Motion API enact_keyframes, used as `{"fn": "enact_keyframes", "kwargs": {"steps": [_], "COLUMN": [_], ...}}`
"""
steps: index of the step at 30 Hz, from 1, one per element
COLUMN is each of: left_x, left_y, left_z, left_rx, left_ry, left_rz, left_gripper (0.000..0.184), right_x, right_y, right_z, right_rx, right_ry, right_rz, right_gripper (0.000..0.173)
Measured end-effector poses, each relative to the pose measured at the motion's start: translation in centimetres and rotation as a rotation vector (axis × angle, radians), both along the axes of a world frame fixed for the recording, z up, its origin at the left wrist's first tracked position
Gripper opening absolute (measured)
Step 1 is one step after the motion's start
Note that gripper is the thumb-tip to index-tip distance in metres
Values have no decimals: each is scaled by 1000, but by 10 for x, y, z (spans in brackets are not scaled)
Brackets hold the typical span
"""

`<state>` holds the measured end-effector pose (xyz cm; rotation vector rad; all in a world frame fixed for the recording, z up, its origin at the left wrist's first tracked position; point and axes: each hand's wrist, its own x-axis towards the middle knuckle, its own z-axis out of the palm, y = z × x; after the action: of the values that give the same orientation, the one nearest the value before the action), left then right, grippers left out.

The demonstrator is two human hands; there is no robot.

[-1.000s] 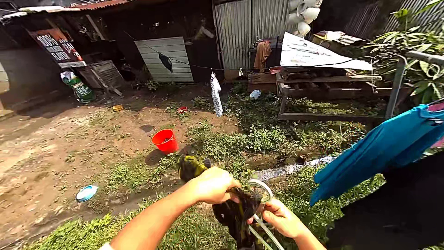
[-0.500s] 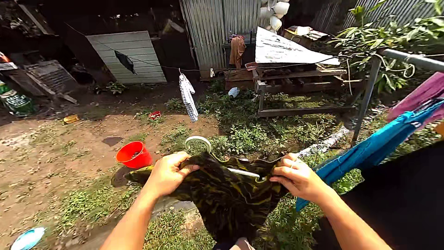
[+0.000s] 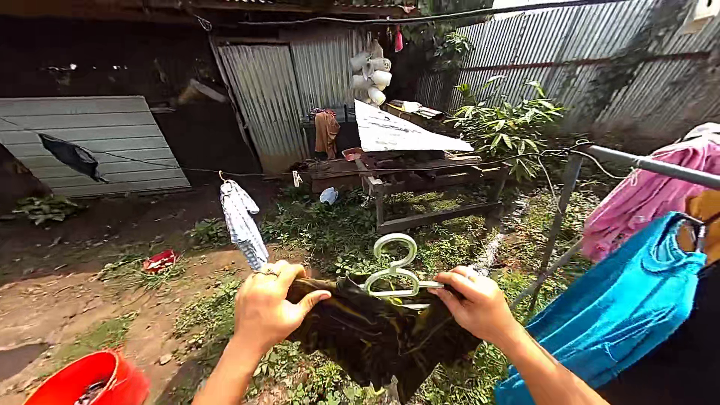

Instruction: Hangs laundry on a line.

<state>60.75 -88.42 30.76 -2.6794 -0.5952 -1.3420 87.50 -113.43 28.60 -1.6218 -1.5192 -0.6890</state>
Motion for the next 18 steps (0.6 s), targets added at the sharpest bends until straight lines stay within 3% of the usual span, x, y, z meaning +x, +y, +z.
{"fn": "enact_keyframes", "kwargs": {"steps": [2, 5, 10, 14, 18], "left_x": [-6, 4, 24, 31, 19], "left_y": [47, 82, 114, 122, 138], "left_z": [10, 21, 11, 3, 26], "left_rx": [-21, -135, -536, -835, -779], "left_ry": [-3, -9, 126, -50, -266], "left_rz": [24, -96, -277, -412, -449], "left_gripper": [87, 84, 68, 55, 48], "right_x": [14, 20, 40, 58, 89], "right_y": [7, 33, 63, 72, 77], "right_z": [19, 39, 65, 89, 93], "right_rx": [4, 21, 31, 23, -100], "right_ry": [60, 81, 67, 41, -227], "right_rz": [-35, -65, -33, -6, -27], "right_gripper": [27, 27, 22, 22, 24]}}
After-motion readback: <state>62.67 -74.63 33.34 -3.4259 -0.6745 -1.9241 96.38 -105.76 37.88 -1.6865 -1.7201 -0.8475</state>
